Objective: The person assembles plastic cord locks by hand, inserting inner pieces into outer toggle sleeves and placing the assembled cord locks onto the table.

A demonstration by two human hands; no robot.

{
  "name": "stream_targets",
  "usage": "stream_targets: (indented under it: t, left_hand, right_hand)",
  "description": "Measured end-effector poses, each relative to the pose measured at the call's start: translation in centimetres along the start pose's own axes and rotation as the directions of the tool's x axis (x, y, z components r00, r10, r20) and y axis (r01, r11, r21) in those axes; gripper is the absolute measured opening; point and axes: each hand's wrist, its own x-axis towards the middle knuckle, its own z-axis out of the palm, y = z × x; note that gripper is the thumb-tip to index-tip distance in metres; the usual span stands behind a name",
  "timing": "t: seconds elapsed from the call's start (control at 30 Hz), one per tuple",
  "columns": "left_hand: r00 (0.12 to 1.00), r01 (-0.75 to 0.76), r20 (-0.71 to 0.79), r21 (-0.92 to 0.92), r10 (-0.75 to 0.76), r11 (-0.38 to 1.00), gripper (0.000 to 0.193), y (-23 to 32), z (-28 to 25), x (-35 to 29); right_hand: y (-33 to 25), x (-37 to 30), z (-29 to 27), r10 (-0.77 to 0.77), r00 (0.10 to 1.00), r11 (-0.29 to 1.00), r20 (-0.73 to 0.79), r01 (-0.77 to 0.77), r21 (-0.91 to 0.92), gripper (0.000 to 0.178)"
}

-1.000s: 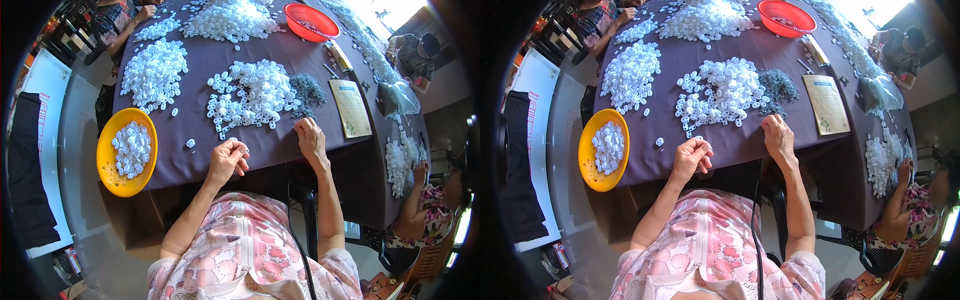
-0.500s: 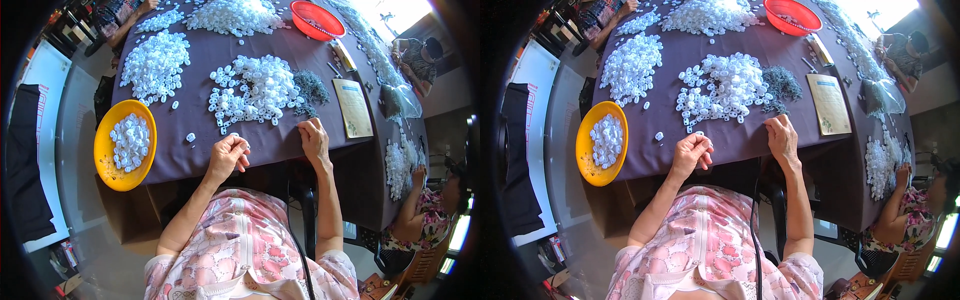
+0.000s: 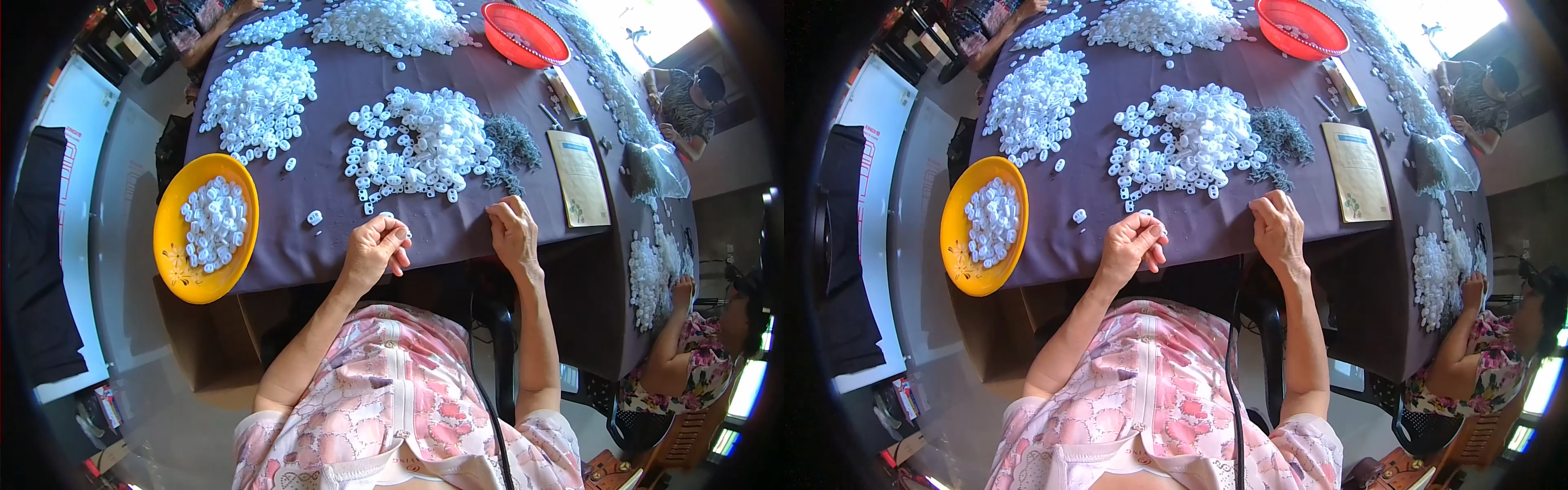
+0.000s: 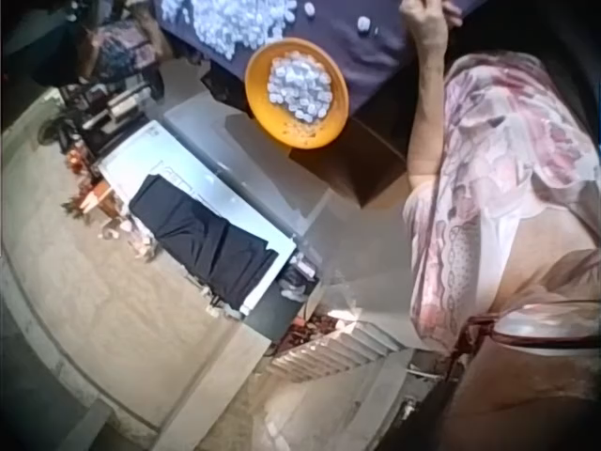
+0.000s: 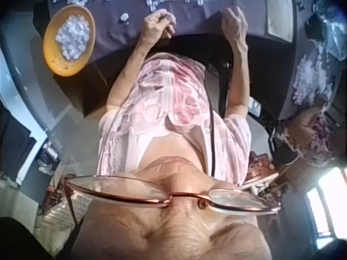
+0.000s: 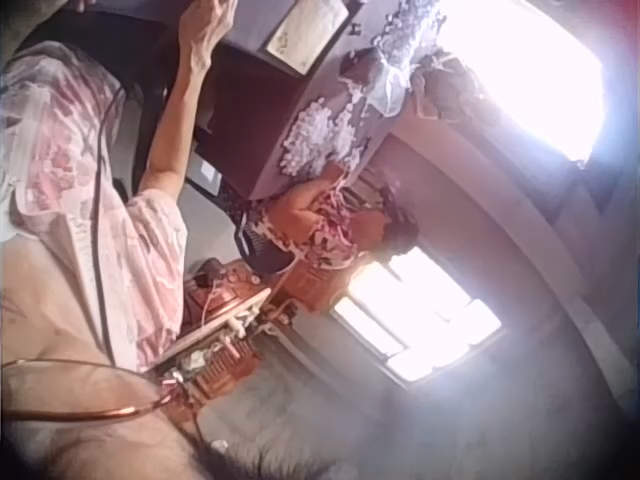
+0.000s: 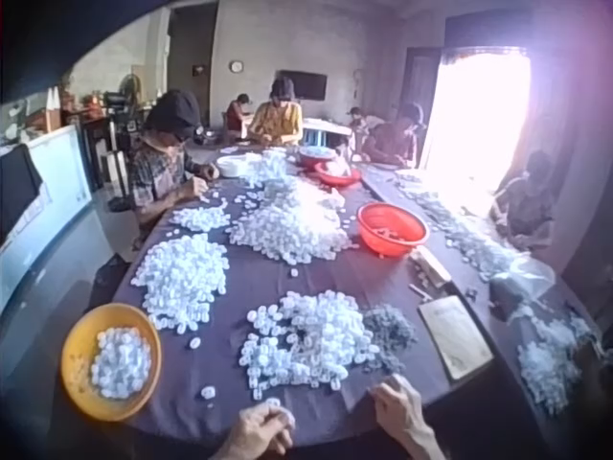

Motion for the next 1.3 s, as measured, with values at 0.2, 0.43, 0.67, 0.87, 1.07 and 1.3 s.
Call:
stream_targets:
  t: [0.2, 0.43, 0.67, 0.87, 1.07, 1.3]
  left_hand:
    - [1.000, -0.003, 0.001, 0.010, 0.003, 1.000, 0.014, 0.0, 0.0, 0.0]
    - [1.000, -0.010, 0.000, -0.007, 0.010, 1.000, 0.014, -0.1, -0.3, -0.2]
    - [0.998, 0.065, -0.001, -0.187, -0.066, 0.980, 0.017, -0.1, -0.9, 0.4]
    - [0.985, 0.163, 0.109, -0.358, -0.133, 0.919, 0.023, 0.6, -1.7, 0.5]
    - [0.991, 0.134, 0.050, -0.368, -0.124, 0.920, 0.017, 0.2, -1.8, 0.6]
    - [0.999, 0.030, -0.022, -0.428, -0.043, 0.903, 0.013, -0.5, -1.6, 0.2]
  right_hand:
    - [0.1, 0.8, 0.3, 0.126, 0.991, 0.991, 0.041, -0.128, 0.045, 0.005]
    - [0.1, 0.4, 1.1, 0.078, 0.996, 0.997, 0.043, -0.077, -0.018, 0.004]
    - [-2.8, 0.2, 1.7, 0.045, 0.999, 0.985, 0.016, -0.047, 0.165, 0.006]
    - [-9.6, 0.6, 4.2, 0.055, 0.977, 0.700, 0.205, -0.184, 0.690, 0.012]
    - [-11.6, 0.8, 5.5, 0.019, 0.996, 0.695, 0.090, -0.078, 0.715, 0.012]
    - [-12.2, 0.6, 5.7, 0.046, 0.986, 0.648, 0.158, -0.150, 0.746, 0.010]
